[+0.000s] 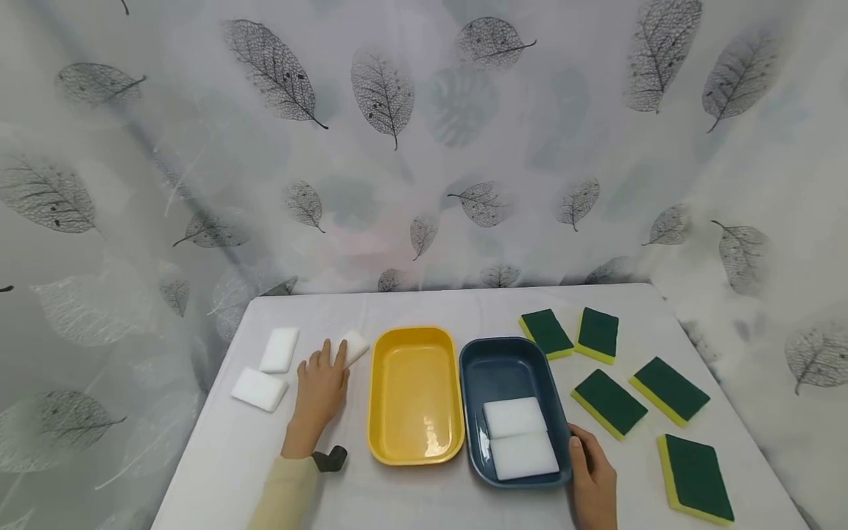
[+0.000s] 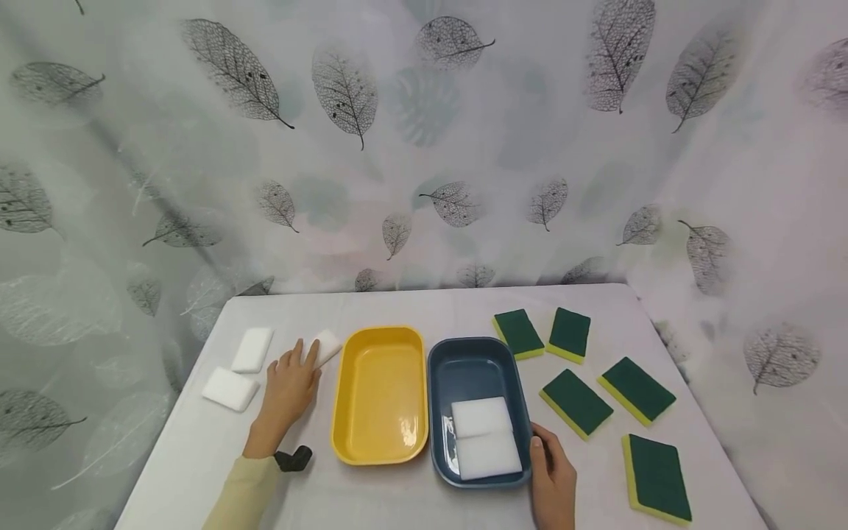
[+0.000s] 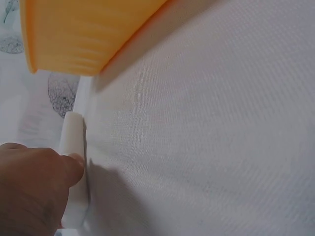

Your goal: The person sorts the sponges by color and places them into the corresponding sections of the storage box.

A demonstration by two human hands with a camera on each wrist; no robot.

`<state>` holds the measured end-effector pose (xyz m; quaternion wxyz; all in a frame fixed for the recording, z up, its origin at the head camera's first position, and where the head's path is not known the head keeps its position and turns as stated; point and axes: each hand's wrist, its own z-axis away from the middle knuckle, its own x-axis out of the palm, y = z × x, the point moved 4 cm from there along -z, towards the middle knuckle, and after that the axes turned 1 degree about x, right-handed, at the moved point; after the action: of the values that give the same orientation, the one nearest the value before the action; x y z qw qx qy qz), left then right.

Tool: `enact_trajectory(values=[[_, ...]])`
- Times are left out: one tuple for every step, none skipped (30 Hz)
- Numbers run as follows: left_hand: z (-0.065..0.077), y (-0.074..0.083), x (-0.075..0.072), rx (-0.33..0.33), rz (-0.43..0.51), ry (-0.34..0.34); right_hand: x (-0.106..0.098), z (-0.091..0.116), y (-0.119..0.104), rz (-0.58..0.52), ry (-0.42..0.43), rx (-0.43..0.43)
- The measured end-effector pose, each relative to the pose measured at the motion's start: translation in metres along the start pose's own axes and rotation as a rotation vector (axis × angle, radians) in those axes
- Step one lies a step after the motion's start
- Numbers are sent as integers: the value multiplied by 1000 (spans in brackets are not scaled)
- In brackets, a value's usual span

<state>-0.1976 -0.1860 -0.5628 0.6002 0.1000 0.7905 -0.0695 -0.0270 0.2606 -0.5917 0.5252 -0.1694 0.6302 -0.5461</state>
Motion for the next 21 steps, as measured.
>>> enact_trajectory(values=[[0, 0, 0, 8, -7, 10, 0, 0, 0, 2, -1, 1], [0, 0, 0, 17, -12, 22, 0, 0, 0, -1, 0, 1], [-1, -1, 1, 26, -21, 30, 0, 0, -1, -1, 1, 0], [-1, -1, 1, 36, -31, 36, 0, 0, -1, -2, 4, -1], [-1, -1, 2, 45, -42, 40, 0, 0, -1, -2, 5, -1], [-1, -2, 2, 52, -56, 41, 1, 0, -1, -3, 6, -1], [-1, -3, 2, 56, -68, 43, 1, 0, -1, -5, 6, 1], [-1, -3, 2, 59, -78, 49, 1, 1, -1, -5, 3, 3], [0, -4, 1, 60, -85, 55, 1, 1, 0, -3, -1, 5], [0, -4, 0, 60, -87, 65, 2, 1, 0, -2, -3, 6], [0, -5, -1, 61, -86, 79, 2, 0, 1, -1, -5, 4], [0, -5, -3, 62, -82, 95, 2, 0, 1, 0, -4, 1], [0, -5, -5, 63, -77, 110, 2, 0, 1, 1, -1, -4], [0, -4, -8, 66, -69, 124, 2, 0, 2, 1, 2, -9], [0, -4, -9, 68, -63, 132, 1, 0, 2, -1, 7, -16], [-1, -4, -11, 70, -60, 136, 1, 0, 2, -3, 13, -22], [-1, -4, -13, 70, -56, 138, 1, -1, 2, -5, 17, -27], [-1, -4, -15, 68, -55, 137, 1, 0, 2, -7, 18, -30], [-2, -4, -17, 67, -53, 135, 1, 0, 2, -9, 17, -30], [-3, -4, -19, 64, -50, 132, 1, 0, 2, -11, 15, -29], [-5, -3, -21, 60, -50, 128, 1, 0, 1, -12, 11, -26]])
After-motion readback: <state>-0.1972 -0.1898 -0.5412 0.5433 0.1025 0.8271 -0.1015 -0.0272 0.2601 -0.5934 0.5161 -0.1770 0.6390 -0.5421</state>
